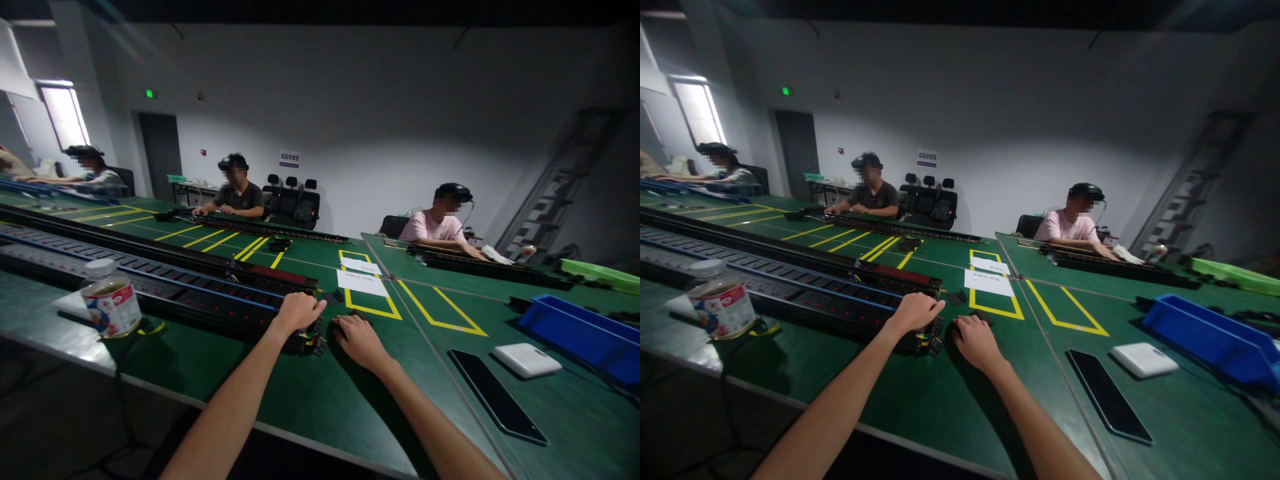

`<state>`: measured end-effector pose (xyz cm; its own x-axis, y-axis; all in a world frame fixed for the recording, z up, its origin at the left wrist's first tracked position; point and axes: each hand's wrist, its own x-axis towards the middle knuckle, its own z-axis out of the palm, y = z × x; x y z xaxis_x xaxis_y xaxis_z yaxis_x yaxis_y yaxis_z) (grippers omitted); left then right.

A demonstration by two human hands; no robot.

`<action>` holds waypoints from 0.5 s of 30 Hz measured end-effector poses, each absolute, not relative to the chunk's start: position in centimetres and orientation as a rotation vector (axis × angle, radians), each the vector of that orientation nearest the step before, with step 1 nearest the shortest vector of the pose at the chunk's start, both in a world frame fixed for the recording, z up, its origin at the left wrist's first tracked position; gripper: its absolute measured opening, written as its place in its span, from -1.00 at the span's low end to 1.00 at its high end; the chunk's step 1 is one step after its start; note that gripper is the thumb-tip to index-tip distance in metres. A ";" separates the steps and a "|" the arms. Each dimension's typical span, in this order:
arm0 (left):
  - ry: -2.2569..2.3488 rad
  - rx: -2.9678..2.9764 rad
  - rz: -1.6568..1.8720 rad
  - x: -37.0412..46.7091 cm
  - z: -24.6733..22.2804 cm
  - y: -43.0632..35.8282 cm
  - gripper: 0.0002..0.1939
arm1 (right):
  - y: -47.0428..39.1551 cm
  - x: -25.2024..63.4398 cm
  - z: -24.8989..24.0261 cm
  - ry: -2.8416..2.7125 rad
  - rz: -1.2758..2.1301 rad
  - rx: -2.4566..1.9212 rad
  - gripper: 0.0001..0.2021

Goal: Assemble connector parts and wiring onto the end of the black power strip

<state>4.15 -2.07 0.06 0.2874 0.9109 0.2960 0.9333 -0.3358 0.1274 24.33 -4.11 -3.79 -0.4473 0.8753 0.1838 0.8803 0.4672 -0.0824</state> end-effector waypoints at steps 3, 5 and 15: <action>-1.762 -2.461 -0.481 4.1 0.0 -2.0 -0.28 | -4.1 24.3 -3.9 -2.515 -0.041 -1.523 -0.67; -1.759 -2.464 -0.482 4.1 -0.1 -2.0 -0.28 | -4.1 24.3 -3.9 -2.509 -0.043 -1.519 -0.66; -1.742 -2.464 -0.492 4.1 0.1 -2.1 -0.29 | -4.1 24.3 -4.1 -2.502 -0.047 -1.530 -0.62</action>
<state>4.09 -2.09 0.07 0.3000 0.9033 0.3068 0.9304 -0.3481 0.1151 24.26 -4.08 -4.11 -0.4401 0.8768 0.1936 0.8835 0.4614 -0.0811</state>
